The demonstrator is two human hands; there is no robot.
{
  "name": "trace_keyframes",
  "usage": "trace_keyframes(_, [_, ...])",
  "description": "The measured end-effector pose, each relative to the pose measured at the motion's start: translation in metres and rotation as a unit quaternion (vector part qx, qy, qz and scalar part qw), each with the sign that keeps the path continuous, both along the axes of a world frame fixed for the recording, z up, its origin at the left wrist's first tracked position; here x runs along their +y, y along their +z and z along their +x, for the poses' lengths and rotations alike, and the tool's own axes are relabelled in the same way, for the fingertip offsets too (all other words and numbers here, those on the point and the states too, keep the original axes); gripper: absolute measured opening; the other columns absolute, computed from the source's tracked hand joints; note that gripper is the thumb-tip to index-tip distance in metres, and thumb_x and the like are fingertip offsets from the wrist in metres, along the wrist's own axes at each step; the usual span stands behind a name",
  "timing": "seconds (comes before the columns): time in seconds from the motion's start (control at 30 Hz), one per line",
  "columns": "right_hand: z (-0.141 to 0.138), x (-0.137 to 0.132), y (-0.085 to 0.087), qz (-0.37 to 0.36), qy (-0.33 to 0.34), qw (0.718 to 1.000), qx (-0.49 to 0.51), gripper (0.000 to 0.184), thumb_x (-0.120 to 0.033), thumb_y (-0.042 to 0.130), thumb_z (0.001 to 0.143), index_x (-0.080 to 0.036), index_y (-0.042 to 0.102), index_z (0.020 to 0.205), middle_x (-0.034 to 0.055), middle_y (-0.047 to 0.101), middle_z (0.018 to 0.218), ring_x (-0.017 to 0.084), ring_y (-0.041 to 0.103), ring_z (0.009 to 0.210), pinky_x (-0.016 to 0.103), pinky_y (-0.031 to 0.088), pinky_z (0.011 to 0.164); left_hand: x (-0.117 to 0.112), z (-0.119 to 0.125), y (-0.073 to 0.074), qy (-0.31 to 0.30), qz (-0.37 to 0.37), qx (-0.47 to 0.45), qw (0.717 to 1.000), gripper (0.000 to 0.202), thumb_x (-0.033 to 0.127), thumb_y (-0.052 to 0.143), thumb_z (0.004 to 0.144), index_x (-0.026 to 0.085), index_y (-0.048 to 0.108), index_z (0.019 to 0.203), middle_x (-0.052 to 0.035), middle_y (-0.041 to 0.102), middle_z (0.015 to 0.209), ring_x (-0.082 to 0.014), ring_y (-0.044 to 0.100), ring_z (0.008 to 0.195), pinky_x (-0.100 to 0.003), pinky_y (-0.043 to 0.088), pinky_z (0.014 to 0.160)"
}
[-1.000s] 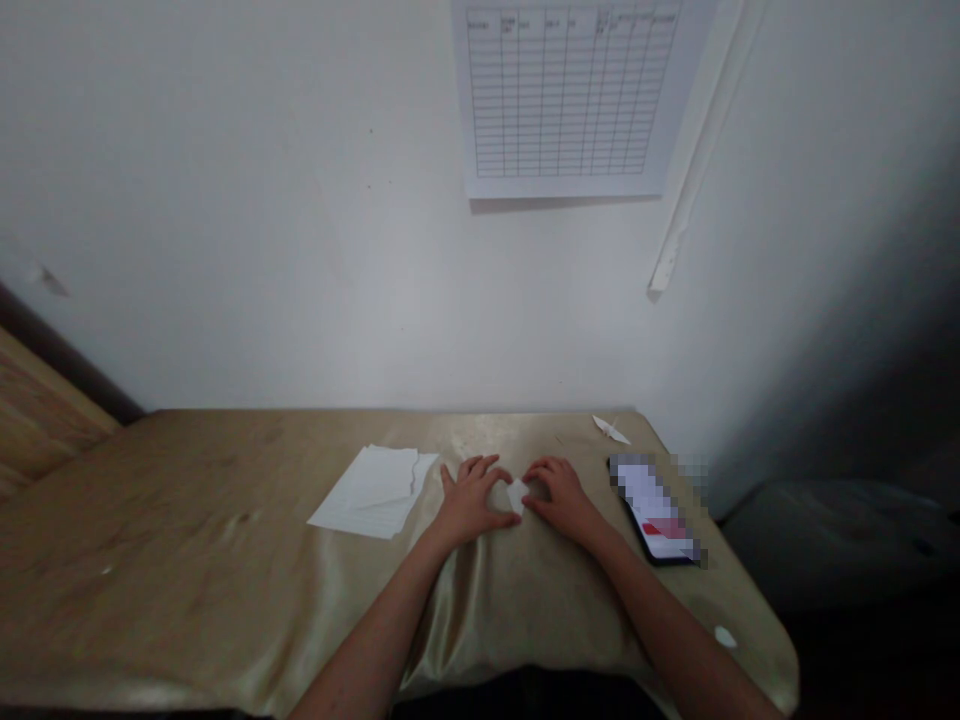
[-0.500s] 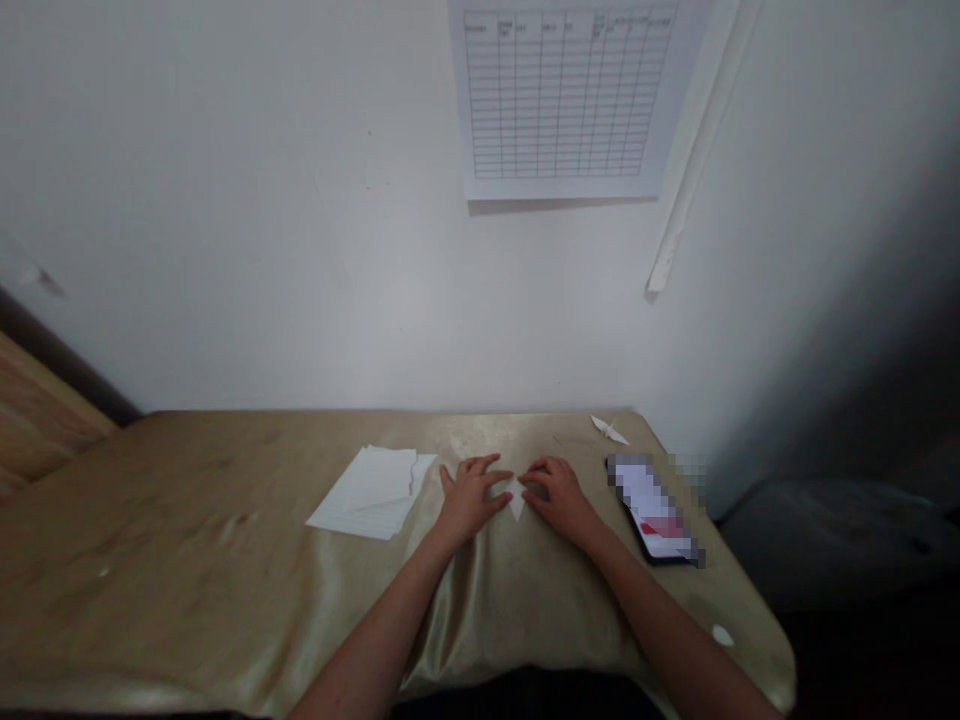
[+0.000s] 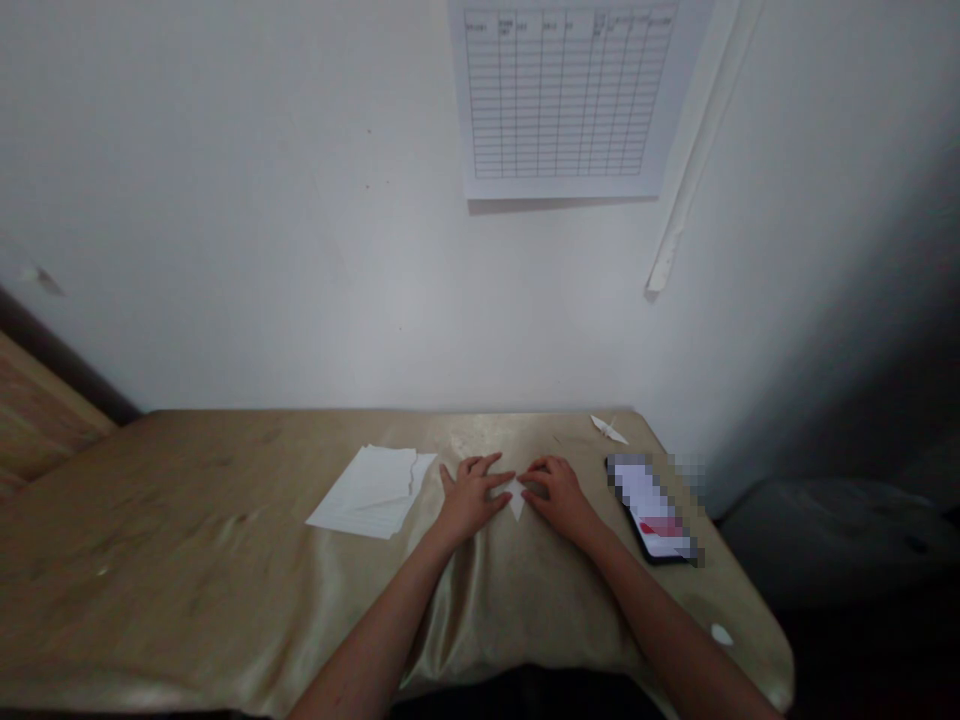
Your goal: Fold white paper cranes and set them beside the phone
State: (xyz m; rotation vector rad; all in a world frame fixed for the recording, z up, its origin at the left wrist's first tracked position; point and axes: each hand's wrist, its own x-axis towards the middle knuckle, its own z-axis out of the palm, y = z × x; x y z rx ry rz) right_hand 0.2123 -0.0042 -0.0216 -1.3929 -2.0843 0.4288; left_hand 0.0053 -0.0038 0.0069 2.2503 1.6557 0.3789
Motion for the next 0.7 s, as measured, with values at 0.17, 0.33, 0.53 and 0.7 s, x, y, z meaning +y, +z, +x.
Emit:
trace_keyframes(0.17, [-0.0008,0.0014,-0.0007,-0.004,-0.003,1.000,0.007,0.026,-0.021,0.073,0.085,-0.028,0.077,0.110,0.0073,0.065,0.117,0.025,0.053,0.117,0.044,0.039,0.109,-0.0012,0.0012,0.0027,-0.001,0.001,0.002,1.000,0.035,0.039,0.067,0.090,0.050,0.068,0.122,0.0064,0.045,0.159,-0.0352,0.034,0.146,-0.084,0.003,0.111])
trace_keyframes(0.33, [-0.0012,0.0022,-0.0013,-0.005,-0.008,1.000,0.016,0.024,-0.020,0.074,0.083,-0.027,0.077,0.106,0.0066,0.066,0.114,0.024,0.054,0.116,0.042,0.039,0.107,-0.0019,0.0035,0.0046,0.011,0.006,-0.002,1.000,0.033,0.036,0.068,0.089,0.047,0.069,0.120,0.0047,0.048,0.156,-0.0332,0.037,0.145,-0.084,0.005,0.112])
trace_keyframes(0.53, [-0.0011,0.0019,-0.0021,0.001,-0.017,1.000,0.026,0.016,-0.022,0.075,0.083,-0.025,0.077,0.099,0.0060,0.066,0.111,0.024,0.054,0.113,0.040,0.039,0.106,-0.0021,0.0041,0.0031,0.021,0.016,-0.019,0.999,0.035,0.034,0.071,0.087,0.047,0.068,0.119,0.0041,0.053,0.152,-0.0319,0.039,0.143,-0.084,0.007,0.111])
trace_keyframes(0.7, [-0.0046,0.0026,-0.0014,0.014,-0.032,0.999,0.030,0.007,-0.026,0.074,0.086,-0.024,0.077,0.092,0.0061,0.067,0.107,0.024,0.055,0.111,0.041,0.039,0.104,-0.0038,0.0041,0.0035,0.020,0.026,-0.028,0.999,0.035,0.033,0.071,0.086,0.047,0.068,0.118,0.0034,0.054,0.150,-0.0319,0.040,0.142,-0.084,0.008,0.111])
